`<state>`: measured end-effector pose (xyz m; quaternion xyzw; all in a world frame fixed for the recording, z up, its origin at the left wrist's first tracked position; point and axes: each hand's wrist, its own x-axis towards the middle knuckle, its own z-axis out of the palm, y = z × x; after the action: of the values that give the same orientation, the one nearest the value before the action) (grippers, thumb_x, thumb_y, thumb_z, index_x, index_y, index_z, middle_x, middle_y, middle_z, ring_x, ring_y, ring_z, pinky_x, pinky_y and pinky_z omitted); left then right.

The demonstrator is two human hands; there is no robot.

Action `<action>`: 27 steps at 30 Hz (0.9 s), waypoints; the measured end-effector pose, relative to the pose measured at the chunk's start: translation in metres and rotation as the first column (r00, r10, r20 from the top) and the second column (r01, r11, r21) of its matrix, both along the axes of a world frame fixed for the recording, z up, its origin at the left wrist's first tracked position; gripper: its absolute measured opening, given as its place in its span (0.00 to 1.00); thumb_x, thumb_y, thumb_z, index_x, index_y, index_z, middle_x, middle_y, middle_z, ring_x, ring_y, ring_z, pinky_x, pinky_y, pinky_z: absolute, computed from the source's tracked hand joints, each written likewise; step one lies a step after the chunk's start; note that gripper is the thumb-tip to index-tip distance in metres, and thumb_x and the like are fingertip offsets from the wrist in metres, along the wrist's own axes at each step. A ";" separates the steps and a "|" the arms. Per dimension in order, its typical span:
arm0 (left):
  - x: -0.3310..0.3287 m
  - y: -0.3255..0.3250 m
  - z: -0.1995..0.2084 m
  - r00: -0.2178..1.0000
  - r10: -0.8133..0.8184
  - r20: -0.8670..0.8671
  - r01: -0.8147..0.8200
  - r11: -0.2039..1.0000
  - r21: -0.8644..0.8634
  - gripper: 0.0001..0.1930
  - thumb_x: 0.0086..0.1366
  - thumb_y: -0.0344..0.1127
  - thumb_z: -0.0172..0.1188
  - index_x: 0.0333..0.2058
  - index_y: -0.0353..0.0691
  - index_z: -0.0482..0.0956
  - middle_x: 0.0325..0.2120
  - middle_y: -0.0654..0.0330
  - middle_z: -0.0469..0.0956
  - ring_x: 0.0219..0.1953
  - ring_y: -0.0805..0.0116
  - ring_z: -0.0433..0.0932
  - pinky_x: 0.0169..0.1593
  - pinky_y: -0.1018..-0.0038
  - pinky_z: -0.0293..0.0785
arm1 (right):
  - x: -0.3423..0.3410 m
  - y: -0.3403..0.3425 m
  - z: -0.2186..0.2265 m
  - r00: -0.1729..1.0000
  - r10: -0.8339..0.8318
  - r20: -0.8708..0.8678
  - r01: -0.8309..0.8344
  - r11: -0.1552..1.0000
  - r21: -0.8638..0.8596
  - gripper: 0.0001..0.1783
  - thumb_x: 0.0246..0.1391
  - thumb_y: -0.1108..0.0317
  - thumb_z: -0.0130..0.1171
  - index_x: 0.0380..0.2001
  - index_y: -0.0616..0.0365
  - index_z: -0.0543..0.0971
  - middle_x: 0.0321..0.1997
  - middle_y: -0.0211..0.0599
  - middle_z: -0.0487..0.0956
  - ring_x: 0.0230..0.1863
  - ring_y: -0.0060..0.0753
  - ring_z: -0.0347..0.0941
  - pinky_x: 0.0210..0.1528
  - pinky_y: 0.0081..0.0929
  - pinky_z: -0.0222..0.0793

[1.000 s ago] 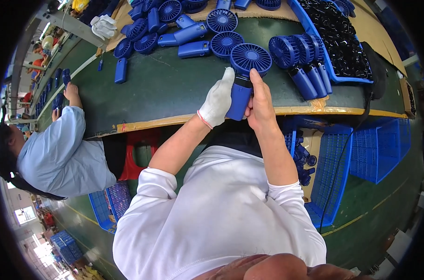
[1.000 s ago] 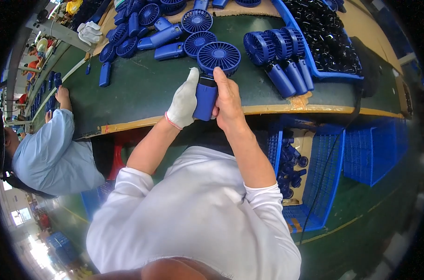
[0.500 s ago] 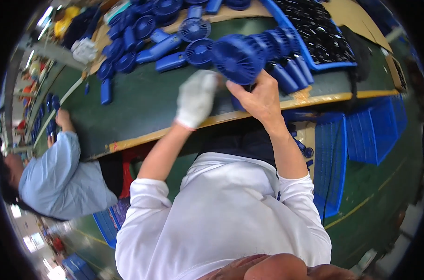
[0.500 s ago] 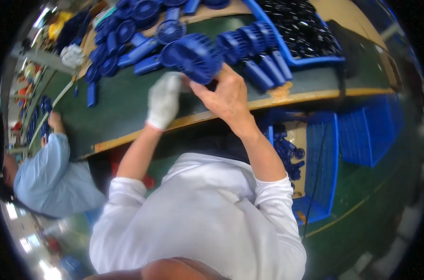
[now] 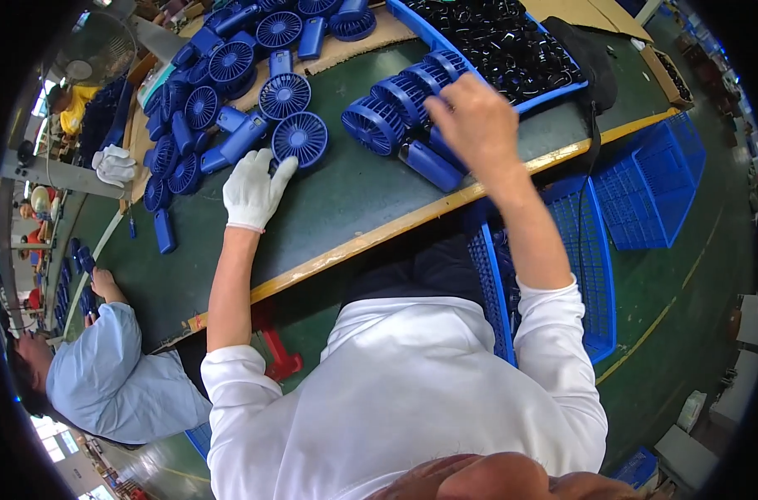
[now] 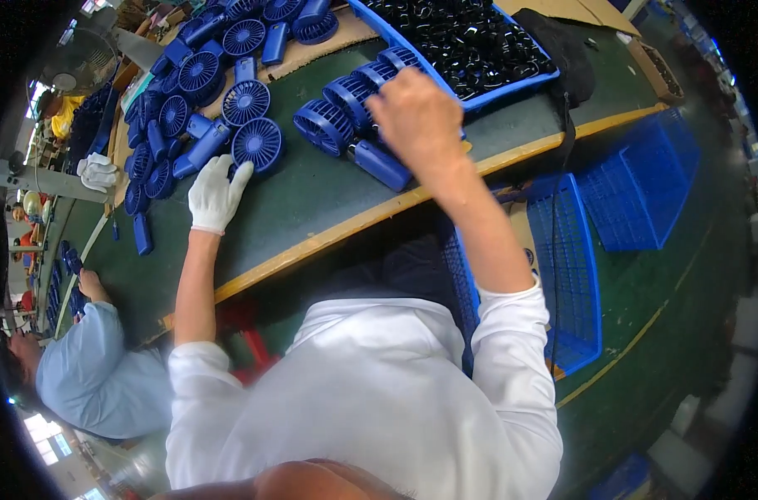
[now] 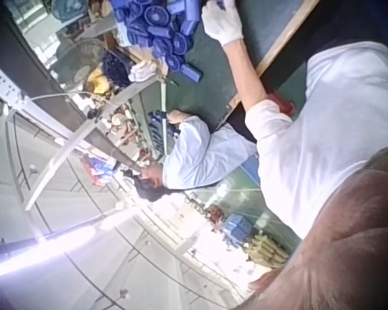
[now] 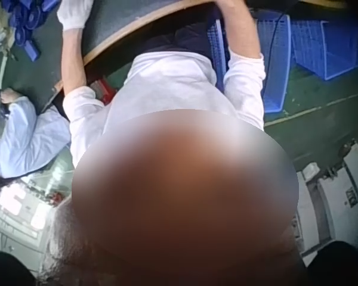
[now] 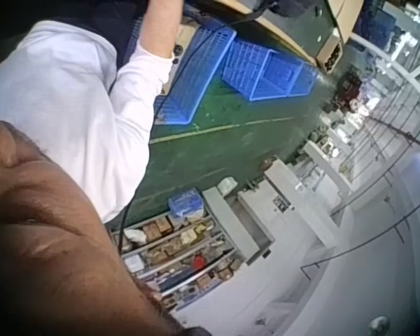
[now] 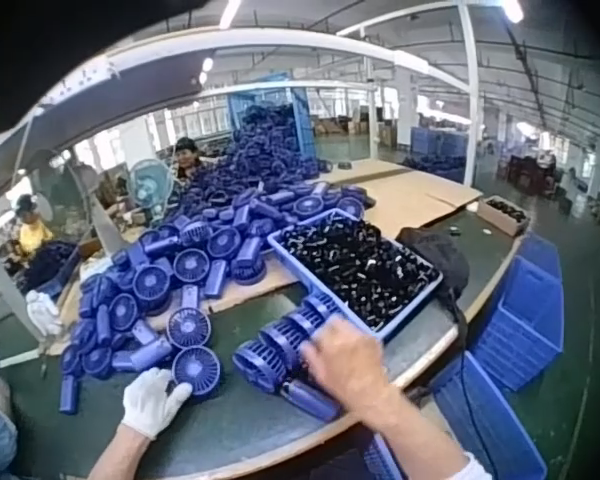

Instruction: The person assembles portable fans by attaching black hinge connectors to join fan heads and handles by hand and arranging the assembled fans on the workbench.

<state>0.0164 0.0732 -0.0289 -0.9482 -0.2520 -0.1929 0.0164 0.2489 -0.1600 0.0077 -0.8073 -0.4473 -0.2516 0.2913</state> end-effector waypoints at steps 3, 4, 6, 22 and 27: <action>-0.018 -0.017 0.015 0.999 -0.038 0.031 0.036 0.997 0.069 0.23 0.50 0.57 0.68 0.29 0.42 0.76 0.26 0.57 0.74 0.31 0.57 0.77 0.32 0.62 0.73 | 0.070 0.003 0.009 0.997 -0.058 0.045 0.057 0.998 0.024 0.12 0.51 0.57 0.63 0.26 0.56 0.82 0.32 0.41 0.78 0.35 0.46 0.78 0.37 0.39 0.76; -0.022 -0.024 0.018 0.999 -0.048 0.025 0.046 0.995 0.091 0.23 0.45 0.55 0.71 0.28 0.43 0.75 0.25 0.59 0.74 0.30 0.58 0.76 0.30 0.63 0.73 | 0.094 0.009 0.007 0.993 -0.093 0.066 0.093 0.996 0.001 0.12 0.52 0.58 0.61 0.27 0.55 0.83 0.32 0.41 0.79 0.36 0.48 0.78 0.38 0.42 0.76; -0.026 -0.038 0.018 0.999 -0.046 0.015 0.045 0.995 0.092 0.24 0.43 0.56 0.72 0.26 0.42 0.75 0.24 0.59 0.74 0.30 0.58 0.76 0.31 0.63 0.73 | 0.135 0.018 0.002 0.980 -0.146 0.139 0.163 0.979 -0.121 0.12 0.54 0.59 0.58 0.30 0.55 0.83 0.38 0.41 0.79 0.41 0.49 0.77 0.41 0.46 0.76; -0.038 -0.048 0.008 0.999 -0.012 0.050 0.013 1.000 -0.022 0.24 0.46 0.58 0.69 0.27 0.42 0.77 0.25 0.59 0.77 0.30 0.59 0.79 0.30 0.65 0.75 | 0.195 0.034 -0.020 0.991 -0.098 0.090 0.122 0.938 -0.323 0.12 0.44 0.76 0.55 0.35 0.62 0.80 0.42 0.48 0.75 0.44 0.55 0.75 0.46 0.45 0.73; -0.039 -0.052 0.009 1.000 -0.006 0.024 0.007 1.000 -0.024 0.23 0.46 0.57 0.69 0.25 0.42 0.77 0.23 0.58 0.76 0.29 0.59 0.79 0.29 0.66 0.75 | 0.185 0.026 -0.017 0.994 -0.111 -0.012 0.097 0.915 -0.393 0.12 0.44 0.75 0.57 0.35 0.63 0.81 0.41 0.53 0.79 0.45 0.55 0.76 0.47 0.45 0.74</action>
<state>-0.0231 0.0212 -0.0201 -0.9467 -0.2513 -0.2014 0.0015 0.4342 -0.1339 -0.0089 -0.8760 -0.4399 -0.1584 0.1179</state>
